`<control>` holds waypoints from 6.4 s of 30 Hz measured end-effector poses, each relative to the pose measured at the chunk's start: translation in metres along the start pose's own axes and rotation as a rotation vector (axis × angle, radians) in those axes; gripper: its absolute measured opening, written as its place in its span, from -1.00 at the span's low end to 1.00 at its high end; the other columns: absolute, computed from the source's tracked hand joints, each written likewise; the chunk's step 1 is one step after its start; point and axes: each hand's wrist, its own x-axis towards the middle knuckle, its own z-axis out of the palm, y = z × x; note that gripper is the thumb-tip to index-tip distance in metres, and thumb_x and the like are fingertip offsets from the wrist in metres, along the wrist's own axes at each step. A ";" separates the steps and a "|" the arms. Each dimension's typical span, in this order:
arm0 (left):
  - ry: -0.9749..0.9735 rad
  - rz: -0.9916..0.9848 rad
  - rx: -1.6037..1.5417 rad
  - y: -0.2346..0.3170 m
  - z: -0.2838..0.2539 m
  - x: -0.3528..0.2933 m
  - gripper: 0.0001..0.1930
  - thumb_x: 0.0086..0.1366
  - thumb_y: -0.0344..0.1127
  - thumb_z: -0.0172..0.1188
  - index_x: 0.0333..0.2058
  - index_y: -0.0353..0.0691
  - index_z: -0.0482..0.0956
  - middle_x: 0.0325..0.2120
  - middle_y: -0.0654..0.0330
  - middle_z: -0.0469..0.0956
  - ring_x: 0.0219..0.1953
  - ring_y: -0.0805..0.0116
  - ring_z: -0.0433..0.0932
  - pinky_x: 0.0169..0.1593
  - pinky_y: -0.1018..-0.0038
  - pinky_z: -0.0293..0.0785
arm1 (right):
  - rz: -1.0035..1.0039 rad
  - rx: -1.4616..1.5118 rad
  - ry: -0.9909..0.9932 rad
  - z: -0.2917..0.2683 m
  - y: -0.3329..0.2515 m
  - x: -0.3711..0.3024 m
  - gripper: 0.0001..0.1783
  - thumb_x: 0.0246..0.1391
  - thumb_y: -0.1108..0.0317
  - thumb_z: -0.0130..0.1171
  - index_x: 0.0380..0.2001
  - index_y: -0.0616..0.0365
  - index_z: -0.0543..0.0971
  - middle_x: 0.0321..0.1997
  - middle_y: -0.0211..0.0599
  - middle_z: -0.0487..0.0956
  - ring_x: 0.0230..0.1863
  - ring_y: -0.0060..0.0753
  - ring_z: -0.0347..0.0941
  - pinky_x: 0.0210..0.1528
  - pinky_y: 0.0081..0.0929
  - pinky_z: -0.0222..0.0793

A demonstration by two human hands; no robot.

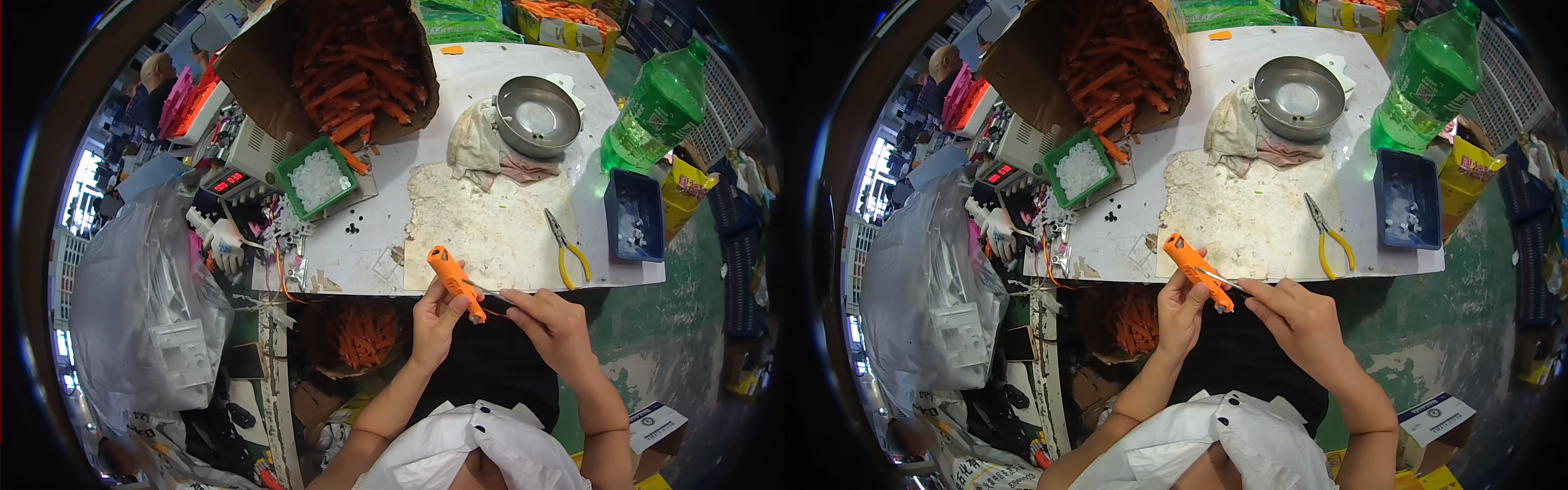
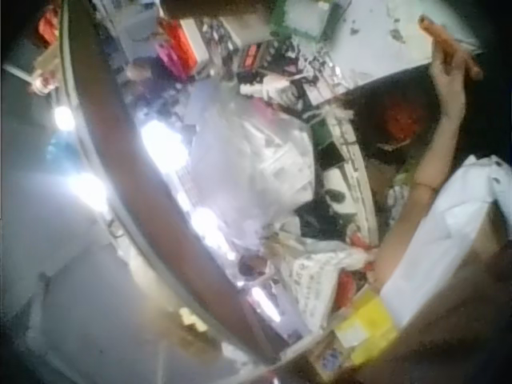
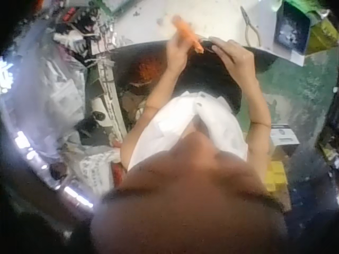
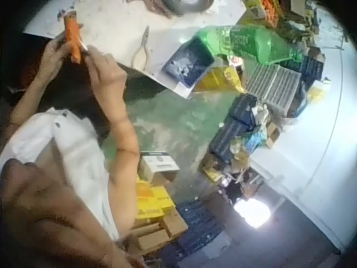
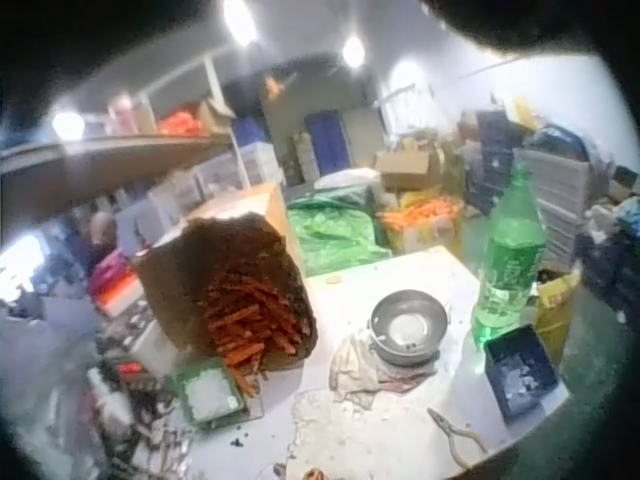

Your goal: The person assembles small orange plastic electronic devices at a cluttered workbench. They use a screwdriver to tighten screws on the casing, insert small white components, and manipulate wires. The person repeatedly picks up orange casings from a nearby box, performs the assembly steps, and places the finished units back into the box.

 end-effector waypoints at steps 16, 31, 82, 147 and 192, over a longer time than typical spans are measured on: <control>-0.058 -0.069 0.130 0.010 0.002 -0.003 -0.44 0.27 -0.31 0.22 0.17 -0.43 0.28 -0.34 0.13 0.56 -0.30 0.36 0.60 -0.29 0.54 0.51 | -0.054 -0.268 -0.020 -0.020 -0.012 -0.004 -0.75 -0.01 0.36 0.28 -0.19 -0.04 0.65 -0.72 -0.41 0.35 -0.73 -0.45 0.32 -0.65 -0.50 0.21; -0.250 -0.054 0.116 0.012 -0.012 -0.002 -0.55 0.31 -0.42 0.13 0.15 -0.34 0.34 -0.17 0.24 0.35 -0.23 0.42 0.55 -0.23 0.57 0.44 | -0.132 -0.074 -0.048 -0.046 -0.013 0.018 -0.78 -0.05 0.43 0.30 -0.25 0.05 0.66 -0.63 -0.38 0.42 -0.66 -0.43 0.37 -0.62 -0.49 0.23; -0.057 -0.248 -0.059 0.015 -0.003 0.001 -0.50 0.34 -0.26 0.12 0.19 -0.30 0.27 -0.10 0.01 0.55 -0.18 0.32 0.62 -0.19 0.53 0.57 | 0.226 0.152 -0.354 -0.018 -0.003 -0.007 -0.80 0.13 0.37 0.15 -0.20 0.21 0.60 -0.50 -0.07 0.57 -0.54 -0.11 0.51 -0.49 -0.38 0.40; 0.162 -0.034 -0.422 0.018 -0.035 0.045 -0.52 0.39 -0.23 0.02 0.22 -0.26 0.23 -0.12 0.22 0.47 -0.05 0.37 0.45 0.14 0.35 0.38 | -0.521 -0.394 -0.366 0.055 0.052 0.071 -0.85 -0.13 0.37 0.15 -0.40 0.10 0.49 -0.27 -0.37 0.43 -0.09 -0.32 0.33 -0.04 -0.40 0.22; -0.136 0.547 1.332 0.032 -0.050 0.031 -0.45 0.07 -0.41 0.30 0.08 -0.25 0.41 -0.26 0.19 0.57 -0.04 0.20 0.43 0.20 0.13 0.15 | -0.173 -0.329 -0.031 0.039 0.070 0.078 -0.81 -0.13 0.43 0.26 -0.37 0.14 0.53 -0.25 -0.28 0.49 -0.06 -0.21 0.34 0.01 -0.27 0.20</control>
